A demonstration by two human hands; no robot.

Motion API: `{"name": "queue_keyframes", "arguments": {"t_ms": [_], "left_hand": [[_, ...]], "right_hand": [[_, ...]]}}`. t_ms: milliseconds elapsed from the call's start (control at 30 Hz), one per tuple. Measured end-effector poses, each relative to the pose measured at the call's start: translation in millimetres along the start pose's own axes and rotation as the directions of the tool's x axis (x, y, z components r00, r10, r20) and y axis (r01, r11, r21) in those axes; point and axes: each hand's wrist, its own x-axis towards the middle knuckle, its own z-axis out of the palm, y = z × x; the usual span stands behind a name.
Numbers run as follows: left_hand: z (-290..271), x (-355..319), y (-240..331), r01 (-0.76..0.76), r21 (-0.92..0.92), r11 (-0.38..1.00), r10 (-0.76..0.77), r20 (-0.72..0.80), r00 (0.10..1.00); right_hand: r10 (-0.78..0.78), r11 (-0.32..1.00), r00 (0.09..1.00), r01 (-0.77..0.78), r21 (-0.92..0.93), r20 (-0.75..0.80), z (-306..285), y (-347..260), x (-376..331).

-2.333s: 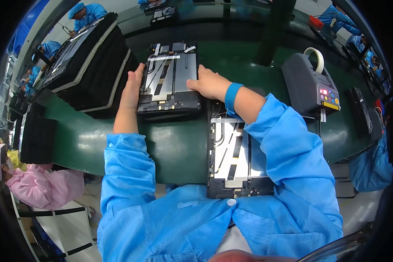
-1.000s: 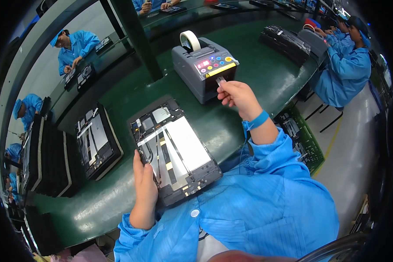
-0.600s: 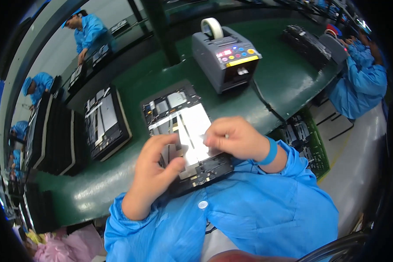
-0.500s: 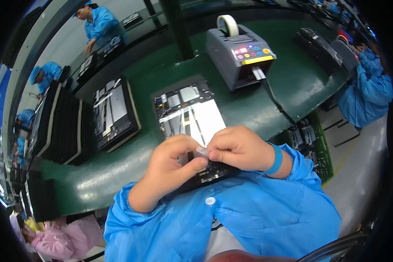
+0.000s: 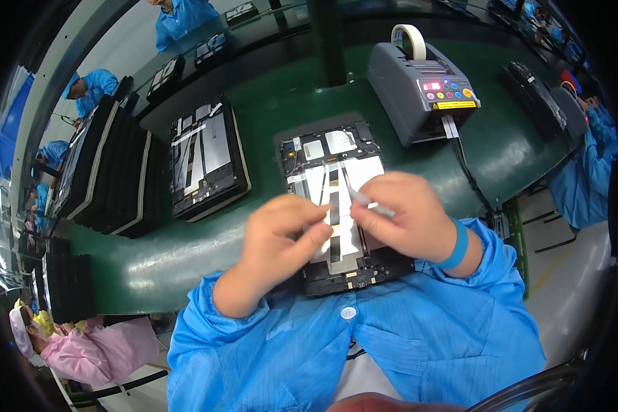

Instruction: Applying adhesive tape strips and managing ribbon cables during the assembly of tablet screens on a factory production line.

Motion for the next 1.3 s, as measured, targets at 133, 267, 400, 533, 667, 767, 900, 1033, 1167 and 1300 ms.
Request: {"name": "queue_keyframes", "arguments": {"t_ms": [133,267,400,533,667,767,900,1033,1167,1300], "left_hand": [[-12.4,9.5,-35.5,0.090,0.298,0.950,-0.030,-0.199,0.980],[-10.6,9.8,-63.4,0.164,0.395,0.904,-0.090,-0.199,0.976],[-9.3,8.0,-73.8,0.137,0.380,0.915,-0.068,-0.190,0.980],[-11.1,9.8,-74.7,0.068,0.470,0.880,0.002,-0.148,0.989],[-13.5,9.7,-72.5,0.077,0.503,0.861,-0.016,-0.123,0.992],[-14.1,8.8,-73.4,0.072,0.512,0.856,-0.019,-0.108,0.994],[-15.0,9.4,-73.1,0.055,0.516,0.855,0.000,-0.105,0.994],[-14.4,7.9,-74.2,0.055,0.525,0.849,0.005,-0.112,0.994],[-14.6,6.8,-74.4,0.039,0.523,0.851,0.029,-0.121,0.992],[-13.0,8.1,-76.1,0.014,0.530,0.848,0.081,-0.155,0.985]], "right_hand": [[0.117,0.992,0.993,-0.118,-0.036,-0.027,-0.9,13.9,22.2],[0.275,0.951,0.948,-0.293,0.104,0.158,12.0,28.1,48.0],[0.134,0.985,0.967,-0.107,-0.134,0.215,33.4,38.8,69.3],[0.098,0.972,0.949,-0.025,-0.236,0.300,48.0,51.4,86.4],[0.030,0.956,0.940,0.071,-0.283,0.339,56.2,60.3,98.9],[-0.019,0.965,0.945,0.103,-0.243,0.325,59.5,62.5,107.9],[0.057,0.945,0.927,0.071,-0.321,0.372,62.6,65.7,114.0],[0.231,0.913,0.904,-0.073,-0.402,0.360,61.5,60.9,113.6],[0.299,0.906,0.893,-0.154,-0.394,0.337,59.9,60.0,112.7],[0.295,0.904,0.908,-0.165,-0.395,0.298,61.3,63.6,112.6]]}}
